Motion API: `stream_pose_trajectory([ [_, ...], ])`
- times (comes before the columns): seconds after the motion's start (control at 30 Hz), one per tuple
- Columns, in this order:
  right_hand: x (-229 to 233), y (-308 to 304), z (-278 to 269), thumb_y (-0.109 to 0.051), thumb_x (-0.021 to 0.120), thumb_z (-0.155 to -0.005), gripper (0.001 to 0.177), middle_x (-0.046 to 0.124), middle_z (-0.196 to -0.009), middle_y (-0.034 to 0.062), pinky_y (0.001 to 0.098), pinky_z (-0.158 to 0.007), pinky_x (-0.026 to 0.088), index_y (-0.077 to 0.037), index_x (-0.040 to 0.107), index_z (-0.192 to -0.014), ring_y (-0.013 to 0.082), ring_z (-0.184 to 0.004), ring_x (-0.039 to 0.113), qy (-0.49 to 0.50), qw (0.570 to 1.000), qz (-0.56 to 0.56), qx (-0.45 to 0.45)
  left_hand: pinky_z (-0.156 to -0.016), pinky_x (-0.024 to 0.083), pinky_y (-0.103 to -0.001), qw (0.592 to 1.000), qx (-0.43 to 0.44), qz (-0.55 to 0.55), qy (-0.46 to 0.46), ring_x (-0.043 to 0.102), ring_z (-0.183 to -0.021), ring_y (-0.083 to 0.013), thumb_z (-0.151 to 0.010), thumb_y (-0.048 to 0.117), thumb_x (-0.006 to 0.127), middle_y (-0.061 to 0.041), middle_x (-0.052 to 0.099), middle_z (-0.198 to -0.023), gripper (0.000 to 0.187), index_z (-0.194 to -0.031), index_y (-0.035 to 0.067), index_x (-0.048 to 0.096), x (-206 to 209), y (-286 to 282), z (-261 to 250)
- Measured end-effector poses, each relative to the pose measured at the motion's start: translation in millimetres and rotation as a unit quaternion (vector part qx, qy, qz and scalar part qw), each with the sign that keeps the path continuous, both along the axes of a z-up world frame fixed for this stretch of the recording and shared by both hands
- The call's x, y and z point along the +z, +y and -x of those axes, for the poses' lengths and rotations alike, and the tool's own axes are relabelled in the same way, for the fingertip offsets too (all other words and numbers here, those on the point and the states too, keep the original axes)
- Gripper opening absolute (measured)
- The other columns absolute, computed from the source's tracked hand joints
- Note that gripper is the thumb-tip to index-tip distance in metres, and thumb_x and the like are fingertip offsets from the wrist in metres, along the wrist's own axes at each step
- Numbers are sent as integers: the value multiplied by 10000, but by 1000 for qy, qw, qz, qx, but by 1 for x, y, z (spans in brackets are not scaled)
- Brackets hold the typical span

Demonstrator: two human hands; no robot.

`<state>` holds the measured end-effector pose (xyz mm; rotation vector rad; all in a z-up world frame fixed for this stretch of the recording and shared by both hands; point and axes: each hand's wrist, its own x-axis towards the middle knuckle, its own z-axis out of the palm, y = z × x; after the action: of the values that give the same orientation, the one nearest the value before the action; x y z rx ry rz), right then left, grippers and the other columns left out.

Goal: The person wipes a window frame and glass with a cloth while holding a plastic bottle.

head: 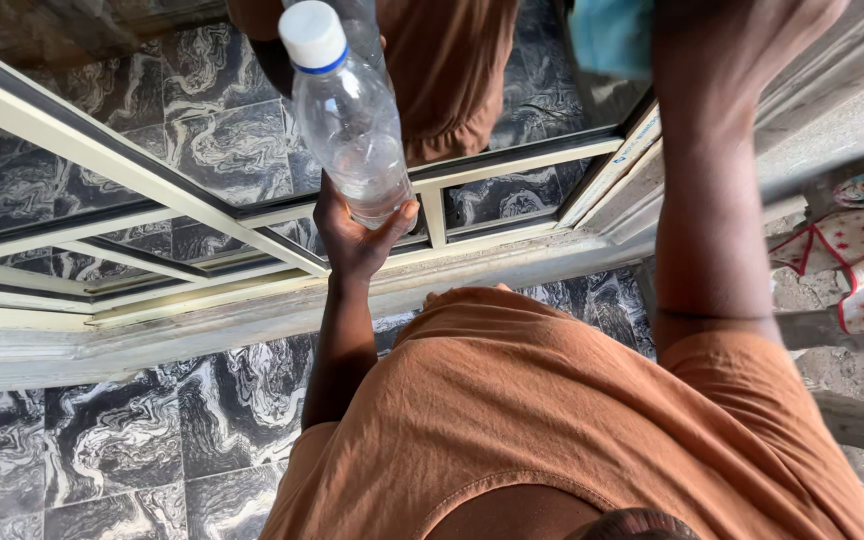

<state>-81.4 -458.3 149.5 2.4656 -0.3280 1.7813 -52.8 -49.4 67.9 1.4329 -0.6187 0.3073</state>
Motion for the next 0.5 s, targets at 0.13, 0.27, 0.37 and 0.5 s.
stream_pose_trajectory([
  [0.13,2,78,28,-153,710,-893,665,482,-1327,372,555,-973,487,114,437,-1436,521,-1198,503,92,994,-34,-47,-1040,594,-362,999,-31,-26,-1,704,-1167,-220,-865,302,909,-124,676,-1294,782,-1456,10,487,10,15,-5],
  [0.27,0,125,47,-153,723,-896,538,595,-1155,341,546,-867,528,156,526,-1289,482,-1025,620,203,968,-145,-10,-1021,603,-356,996,-48,-72,-14,723,-1152,-216,-835,347,917,-119,697,-1276,824,-1453,12,485,16,37,-13],
  [0.37,7,123,64,-229,716,-949,361,674,-1068,172,499,-940,559,40,648,-1179,347,-974,680,281,882,-357,123,-1042,579,-385,994,-32,-96,-42,704,-1175,-250,-811,344,935,-137,685,-1286,823,-1438,17,512,16,55,-16],
  [0.5,13,100,87,-204,680,-918,383,694,-1100,74,452,-1004,555,-30,658,-1259,253,-1016,655,47,713,-545,439,-1049,577,-388,995,-62,-75,-27,703,-1179,-250,-825,350,921,-131,684,-1296,820,-1449,17,506,17,77,-20],
])
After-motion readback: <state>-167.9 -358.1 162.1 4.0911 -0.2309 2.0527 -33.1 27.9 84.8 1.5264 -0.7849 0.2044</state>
